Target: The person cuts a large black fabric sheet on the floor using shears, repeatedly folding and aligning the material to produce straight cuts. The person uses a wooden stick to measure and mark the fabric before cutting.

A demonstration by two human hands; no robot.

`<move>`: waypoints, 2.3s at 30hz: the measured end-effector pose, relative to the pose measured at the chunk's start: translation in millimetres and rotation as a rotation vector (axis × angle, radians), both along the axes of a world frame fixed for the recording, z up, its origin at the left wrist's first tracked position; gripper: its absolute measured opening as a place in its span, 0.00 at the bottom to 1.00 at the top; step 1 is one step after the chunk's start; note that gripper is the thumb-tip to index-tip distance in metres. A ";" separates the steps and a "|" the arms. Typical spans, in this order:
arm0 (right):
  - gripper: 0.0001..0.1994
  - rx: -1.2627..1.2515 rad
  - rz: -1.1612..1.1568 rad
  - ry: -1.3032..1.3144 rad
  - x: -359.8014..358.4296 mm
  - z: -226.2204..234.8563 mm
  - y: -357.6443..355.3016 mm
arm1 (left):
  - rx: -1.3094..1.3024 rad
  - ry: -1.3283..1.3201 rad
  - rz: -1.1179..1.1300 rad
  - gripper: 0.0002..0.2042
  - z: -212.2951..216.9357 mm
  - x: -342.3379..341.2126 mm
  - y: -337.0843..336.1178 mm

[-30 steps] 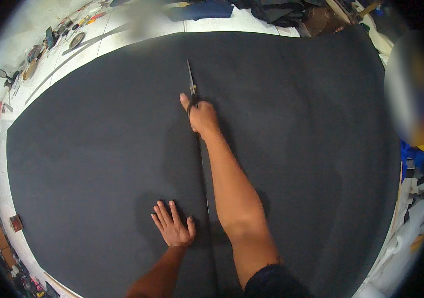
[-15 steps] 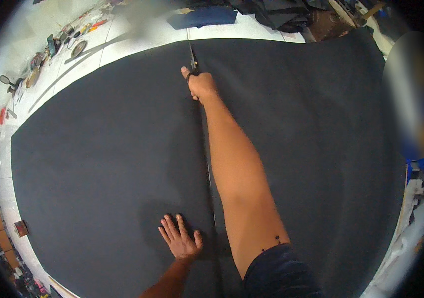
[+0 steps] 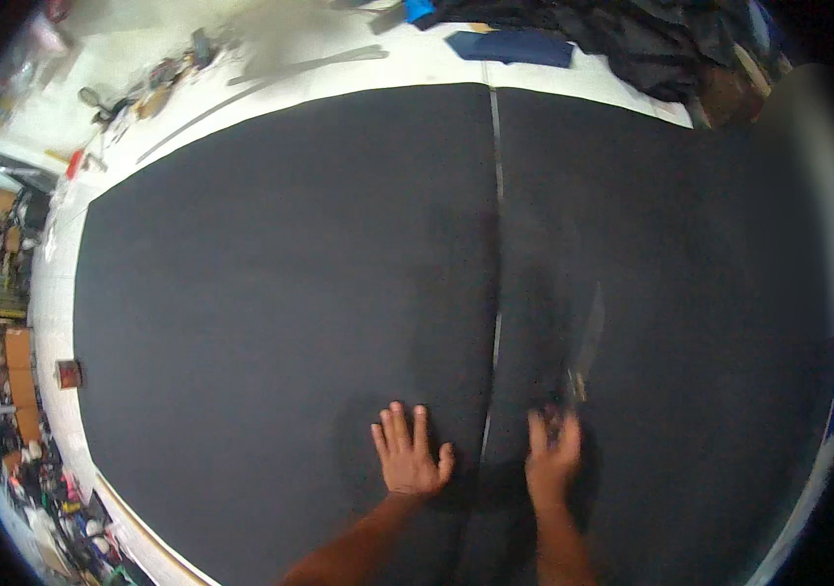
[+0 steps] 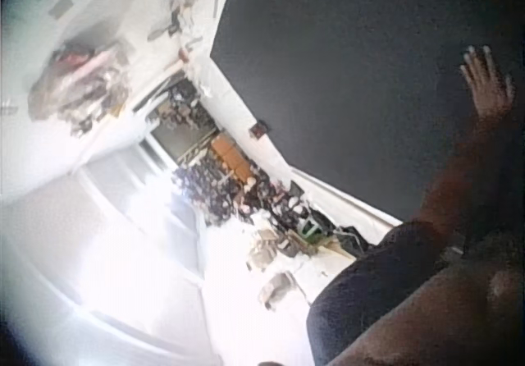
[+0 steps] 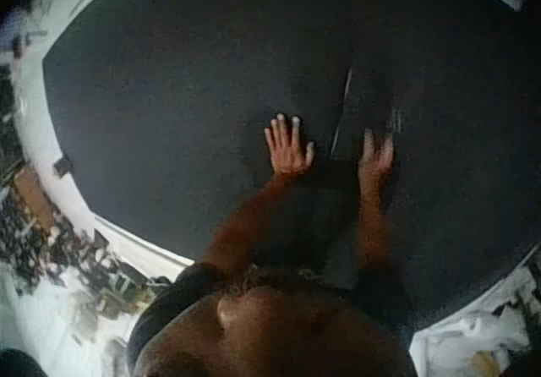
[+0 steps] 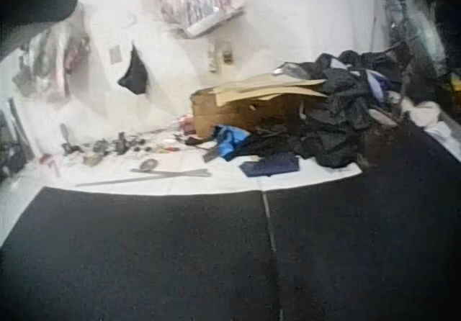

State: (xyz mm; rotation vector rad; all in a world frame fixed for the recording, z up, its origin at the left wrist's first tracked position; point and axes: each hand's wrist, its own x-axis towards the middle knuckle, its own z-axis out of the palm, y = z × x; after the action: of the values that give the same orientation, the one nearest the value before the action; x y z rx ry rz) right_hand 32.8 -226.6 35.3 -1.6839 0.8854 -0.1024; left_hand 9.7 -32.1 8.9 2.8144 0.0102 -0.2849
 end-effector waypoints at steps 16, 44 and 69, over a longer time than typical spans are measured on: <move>0.28 -0.688 -0.124 0.404 -326.7 -2.1 13.9 | 0.056 -0.406 -0.059 0.33 -20.0 5.3 5.2; 0.20 -0.415 -0.233 0.519 -1025.5 -1.0 107.4 | -0.322 0.374 -0.398 0.33 210.7 -658.4 225.9; 0.46 -0.682 0.536 0.154 -818.4 28.2 91.7 | -0.307 -0.181 -0.180 0.27 263.8 -742.1 305.3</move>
State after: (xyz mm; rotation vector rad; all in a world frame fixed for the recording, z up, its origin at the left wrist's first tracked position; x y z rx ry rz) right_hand -785.6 -134.8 63.5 -2.5453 0.4970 0.1065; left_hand -732.4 273.2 272.6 2.5259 -0.3027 -0.0631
